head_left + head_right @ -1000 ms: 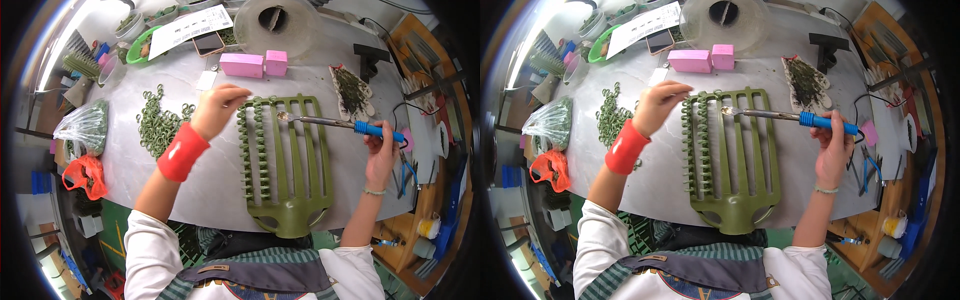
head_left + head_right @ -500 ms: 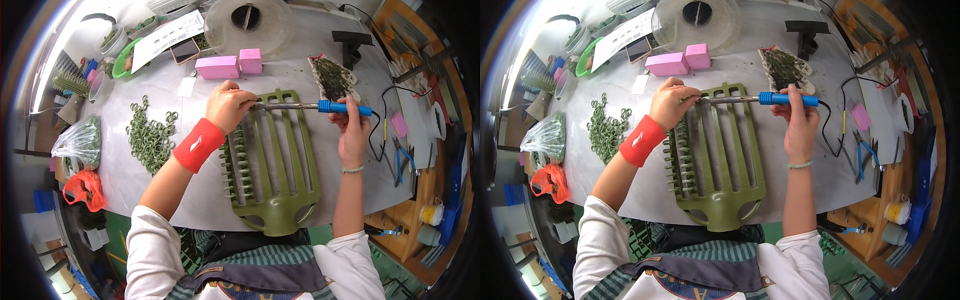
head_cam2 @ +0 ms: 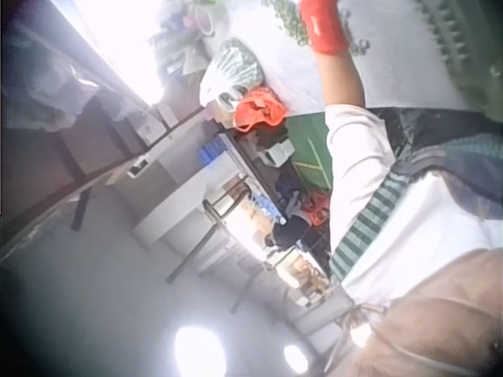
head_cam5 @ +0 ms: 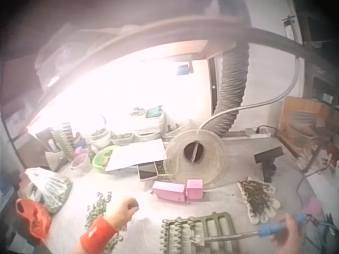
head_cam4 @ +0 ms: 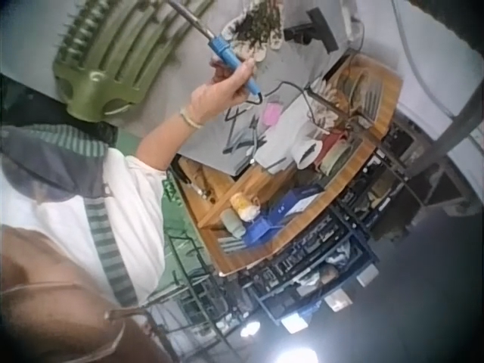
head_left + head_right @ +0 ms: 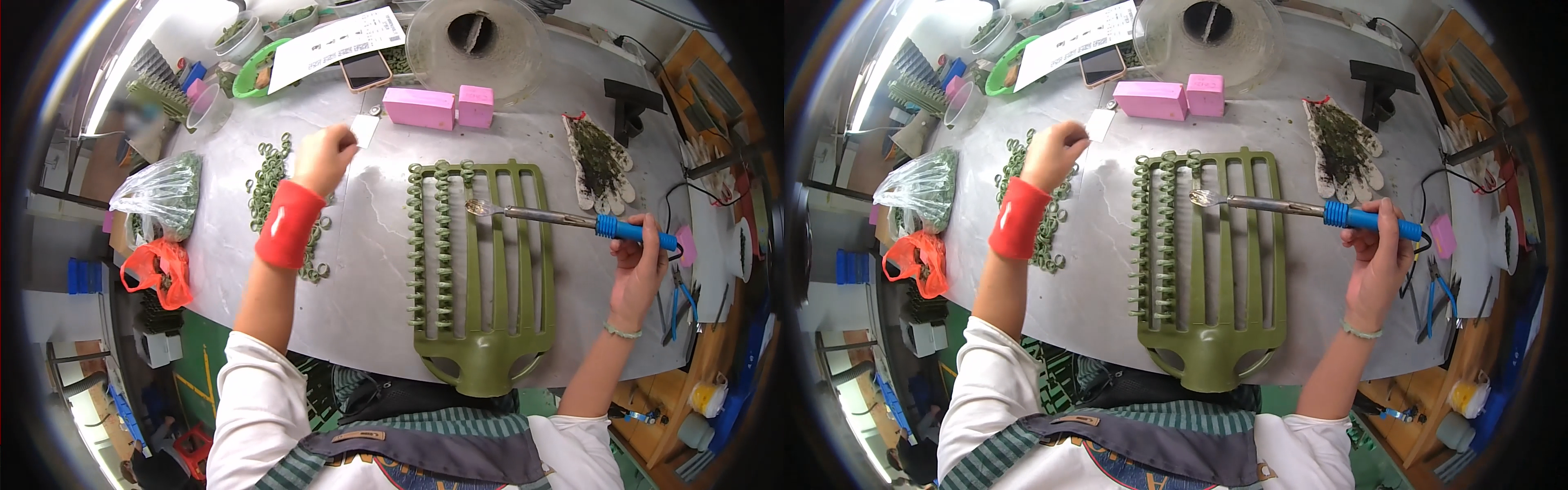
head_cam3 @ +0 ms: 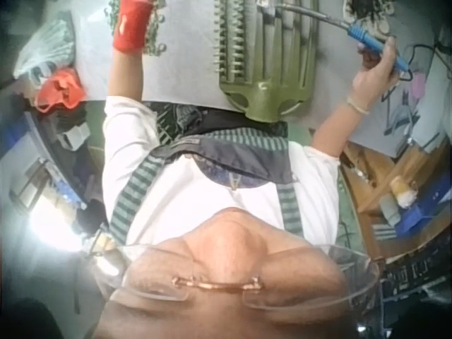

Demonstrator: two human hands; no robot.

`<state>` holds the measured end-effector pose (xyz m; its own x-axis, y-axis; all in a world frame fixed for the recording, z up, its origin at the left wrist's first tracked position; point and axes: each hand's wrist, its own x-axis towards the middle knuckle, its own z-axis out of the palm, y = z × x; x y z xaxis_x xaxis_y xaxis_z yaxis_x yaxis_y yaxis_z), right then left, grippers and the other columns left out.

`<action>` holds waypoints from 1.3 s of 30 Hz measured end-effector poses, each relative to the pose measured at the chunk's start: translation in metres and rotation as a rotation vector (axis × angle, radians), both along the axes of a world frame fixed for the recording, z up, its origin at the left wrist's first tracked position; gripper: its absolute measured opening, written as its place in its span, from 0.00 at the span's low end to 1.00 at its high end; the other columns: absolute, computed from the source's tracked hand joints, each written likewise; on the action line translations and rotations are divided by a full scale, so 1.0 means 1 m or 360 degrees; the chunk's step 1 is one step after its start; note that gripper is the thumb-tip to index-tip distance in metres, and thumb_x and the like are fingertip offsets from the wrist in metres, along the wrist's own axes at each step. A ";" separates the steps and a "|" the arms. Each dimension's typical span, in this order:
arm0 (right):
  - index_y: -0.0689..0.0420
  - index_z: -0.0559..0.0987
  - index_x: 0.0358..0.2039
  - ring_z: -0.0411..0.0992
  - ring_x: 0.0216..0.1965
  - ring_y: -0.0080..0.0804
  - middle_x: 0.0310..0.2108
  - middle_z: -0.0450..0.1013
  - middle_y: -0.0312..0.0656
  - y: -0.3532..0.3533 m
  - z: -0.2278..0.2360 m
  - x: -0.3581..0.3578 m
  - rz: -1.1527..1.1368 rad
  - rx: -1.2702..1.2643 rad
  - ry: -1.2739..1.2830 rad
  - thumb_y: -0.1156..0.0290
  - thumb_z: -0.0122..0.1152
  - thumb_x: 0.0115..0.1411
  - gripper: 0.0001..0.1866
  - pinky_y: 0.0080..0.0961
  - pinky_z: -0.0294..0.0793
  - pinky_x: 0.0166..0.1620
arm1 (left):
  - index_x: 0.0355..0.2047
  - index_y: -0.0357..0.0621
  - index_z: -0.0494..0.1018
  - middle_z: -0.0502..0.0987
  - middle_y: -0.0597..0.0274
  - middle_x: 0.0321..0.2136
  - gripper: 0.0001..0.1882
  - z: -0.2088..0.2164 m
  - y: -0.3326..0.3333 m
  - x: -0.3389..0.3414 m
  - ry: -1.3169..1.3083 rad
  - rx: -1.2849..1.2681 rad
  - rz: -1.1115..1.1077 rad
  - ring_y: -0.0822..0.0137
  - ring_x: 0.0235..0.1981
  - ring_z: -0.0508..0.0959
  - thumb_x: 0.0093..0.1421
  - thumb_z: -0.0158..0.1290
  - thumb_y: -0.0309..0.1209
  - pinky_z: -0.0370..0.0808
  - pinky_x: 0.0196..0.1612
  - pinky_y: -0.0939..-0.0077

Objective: The person mounts small green plastic rings onto the tines of a green plastic rake-like tool using a heated soldering iron to fuse them by hand.

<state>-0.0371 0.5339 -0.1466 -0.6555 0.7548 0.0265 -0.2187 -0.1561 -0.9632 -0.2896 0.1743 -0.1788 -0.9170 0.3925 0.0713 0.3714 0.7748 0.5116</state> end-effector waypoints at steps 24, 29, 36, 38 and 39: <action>0.59 0.78 0.30 0.71 0.19 0.20 0.21 0.73 0.34 -0.005 0.008 0.011 -0.0047 0.0018 -0.0020 0.61 0.60 0.63 0.13 0.16 0.71 0.26 | 0.33 0.38 0.76 0.77 0.69 0.27 0.07 0.000 -0.036 0.029 -0.0568 0.0931 0.0217 0.78 0.30 0.75 0.57 0.60 0.28 0.71 0.35 0.84; 0.60 0.78 0.31 0.73 0.20 0.21 0.23 0.75 0.36 0.000 0.001 0.008 0.0006 0.0011 0.0019 0.62 0.60 0.62 0.13 0.17 0.74 0.27 | 0.39 0.39 0.79 0.81 0.62 0.34 0.09 0.012 0.043 0.068 -0.0488 0.0873 -0.0368 0.74 0.33 0.78 0.58 0.58 0.21 0.76 0.41 0.79; 0.60 0.78 0.31 0.74 0.21 0.23 0.24 0.76 0.37 0.000 -0.010 -0.004 0.0020 0.0004 0.0033 0.63 0.59 0.63 0.12 0.18 0.76 0.27 | 0.34 0.44 0.81 0.81 0.61 0.27 0.06 0.000 0.105 0.079 0.0272 0.0466 -0.0637 0.65 0.29 0.78 0.55 0.60 0.25 0.76 0.35 0.74; 0.60 0.78 0.32 0.75 0.21 0.23 0.26 0.76 0.37 0.003 -0.016 -0.006 0.0021 -0.0007 0.0049 0.64 0.59 0.63 0.11 0.19 0.76 0.26 | 0.33 0.46 0.81 0.81 0.62 0.27 0.06 -0.004 0.111 0.077 0.0464 0.0367 -0.0661 0.61 0.32 0.77 0.53 0.61 0.27 0.76 0.36 0.70; 0.60 0.78 0.32 0.75 0.21 0.24 0.26 0.76 0.38 0.003 -0.019 -0.009 0.0034 -0.0036 0.0066 0.64 0.59 0.63 0.11 0.19 0.76 0.26 | 0.33 0.47 0.81 0.81 0.63 0.27 0.06 -0.006 0.113 0.075 0.0564 0.0331 -0.0706 0.61 0.33 0.76 0.53 0.61 0.28 0.76 0.38 0.69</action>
<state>-0.0456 0.5365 -0.1657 -0.6700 0.7414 0.0370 -0.2546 -0.1827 -0.9496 -0.2142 0.2869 -0.1848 -0.5750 0.6773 0.4590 0.8120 0.4037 0.4216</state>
